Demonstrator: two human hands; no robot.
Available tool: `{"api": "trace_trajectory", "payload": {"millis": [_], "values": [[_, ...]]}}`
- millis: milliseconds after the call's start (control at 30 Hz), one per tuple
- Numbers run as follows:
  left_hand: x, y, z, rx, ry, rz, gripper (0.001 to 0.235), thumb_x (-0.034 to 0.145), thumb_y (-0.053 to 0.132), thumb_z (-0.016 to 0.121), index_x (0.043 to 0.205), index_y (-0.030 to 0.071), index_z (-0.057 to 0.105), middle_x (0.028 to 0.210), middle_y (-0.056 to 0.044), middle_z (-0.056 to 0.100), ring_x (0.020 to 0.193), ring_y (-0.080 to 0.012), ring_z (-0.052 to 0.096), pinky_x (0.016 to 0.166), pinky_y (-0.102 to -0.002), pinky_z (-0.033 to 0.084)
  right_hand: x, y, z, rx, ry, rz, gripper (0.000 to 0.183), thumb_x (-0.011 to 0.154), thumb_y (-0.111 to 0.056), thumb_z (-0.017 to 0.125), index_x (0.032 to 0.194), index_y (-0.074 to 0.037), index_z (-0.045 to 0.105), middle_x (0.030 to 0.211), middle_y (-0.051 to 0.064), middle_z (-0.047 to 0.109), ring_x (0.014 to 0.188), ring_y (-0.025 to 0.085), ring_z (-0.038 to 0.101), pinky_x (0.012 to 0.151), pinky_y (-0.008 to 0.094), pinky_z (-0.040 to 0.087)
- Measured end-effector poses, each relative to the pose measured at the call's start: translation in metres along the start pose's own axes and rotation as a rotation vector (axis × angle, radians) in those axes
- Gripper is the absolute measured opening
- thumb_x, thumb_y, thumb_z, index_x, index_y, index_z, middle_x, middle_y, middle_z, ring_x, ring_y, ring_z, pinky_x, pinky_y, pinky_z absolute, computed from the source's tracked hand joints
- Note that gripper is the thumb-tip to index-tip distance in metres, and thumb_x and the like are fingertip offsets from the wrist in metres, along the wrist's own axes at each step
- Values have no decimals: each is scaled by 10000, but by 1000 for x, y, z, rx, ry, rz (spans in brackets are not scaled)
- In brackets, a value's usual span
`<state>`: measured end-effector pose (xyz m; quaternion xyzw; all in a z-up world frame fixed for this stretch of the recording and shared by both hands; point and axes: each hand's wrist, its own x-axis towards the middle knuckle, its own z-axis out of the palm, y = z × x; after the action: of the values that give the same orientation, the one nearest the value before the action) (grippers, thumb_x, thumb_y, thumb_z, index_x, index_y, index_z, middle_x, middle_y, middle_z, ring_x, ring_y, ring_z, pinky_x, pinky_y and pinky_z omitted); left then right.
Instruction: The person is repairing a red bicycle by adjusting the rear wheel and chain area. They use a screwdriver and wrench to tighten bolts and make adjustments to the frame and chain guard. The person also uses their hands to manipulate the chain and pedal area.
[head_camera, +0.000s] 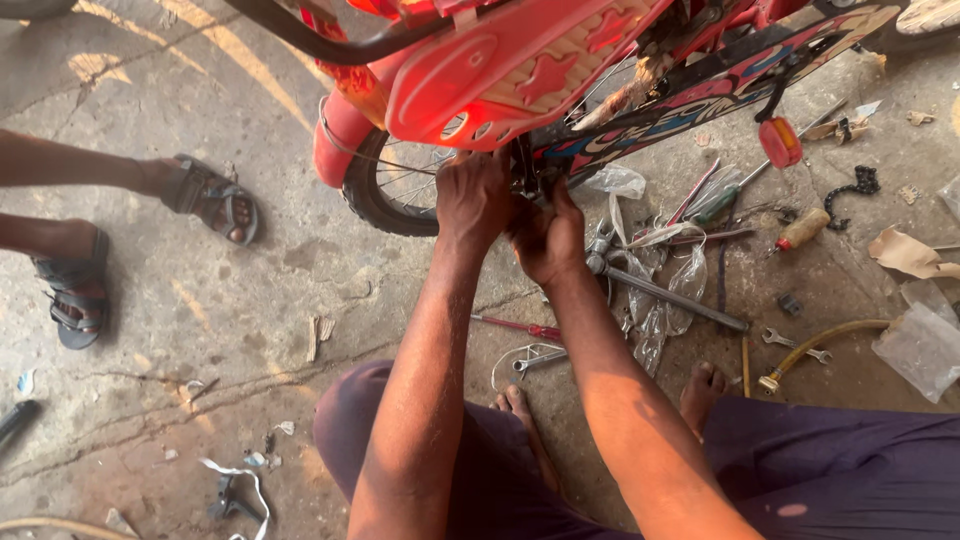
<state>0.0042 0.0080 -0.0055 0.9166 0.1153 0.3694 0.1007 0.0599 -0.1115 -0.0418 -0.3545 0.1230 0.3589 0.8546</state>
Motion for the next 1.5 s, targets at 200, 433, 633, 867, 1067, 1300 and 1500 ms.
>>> {"api": "trace_trajectory", "payload": {"millis": [200,433,633,867,1067,1300,1500], "values": [[0,-4,1,73,7,38,411,880,91,630,1290,60,643,808,-125,644,762,-327,643,569,-439,449,1,3,-8,19,-27,19,380,1080,-427,459,1192,-81,568,818,91,603,683,218,562,630,386,494],[-5,-1,0,140,20,40,489,852,93,635,1340,83,618,817,-104,665,813,-332,658,617,-473,478,-5,5,-3,68,-133,-12,354,1039,-434,435,1113,-122,585,815,49,636,714,192,588,639,348,456],[0,6,-10,96,-60,-5,489,893,92,651,1377,119,589,933,-111,687,891,-329,658,702,-468,501,20,16,-17,-59,138,-42,170,1047,-137,500,1177,-114,608,755,33,585,634,165,553,562,368,483],[3,22,-28,-40,38,11,645,702,221,763,1287,35,563,1159,-195,625,1058,-403,591,870,-514,436,58,-8,-113,-842,7,-212,201,1053,-204,537,1232,-135,597,809,47,636,612,140,576,551,329,538],[-12,39,-27,-27,13,-59,220,922,197,750,1072,79,642,1086,-140,633,1042,-372,612,920,-536,427,35,-71,-270,-2238,195,-278,458,890,-256,678,1290,-63,566,1199,201,648,1133,408,600,855,671,471],[-22,70,-7,-186,-106,-530,301,960,333,702,824,65,697,884,-168,698,819,-421,676,684,-530,502,11,-34,-324,-2387,110,-324,555,752,-212,719,1282,-107,596,1361,162,552,1288,404,501,987,645,392],[-30,72,15,-227,-271,-686,324,976,381,635,943,101,794,837,-207,731,789,-435,675,667,-522,507,-25,-13,-292,-2397,-23,-530,328,845,-179,654,1149,-55,660,1138,137,611,1095,315,602,947,569,463]]}}
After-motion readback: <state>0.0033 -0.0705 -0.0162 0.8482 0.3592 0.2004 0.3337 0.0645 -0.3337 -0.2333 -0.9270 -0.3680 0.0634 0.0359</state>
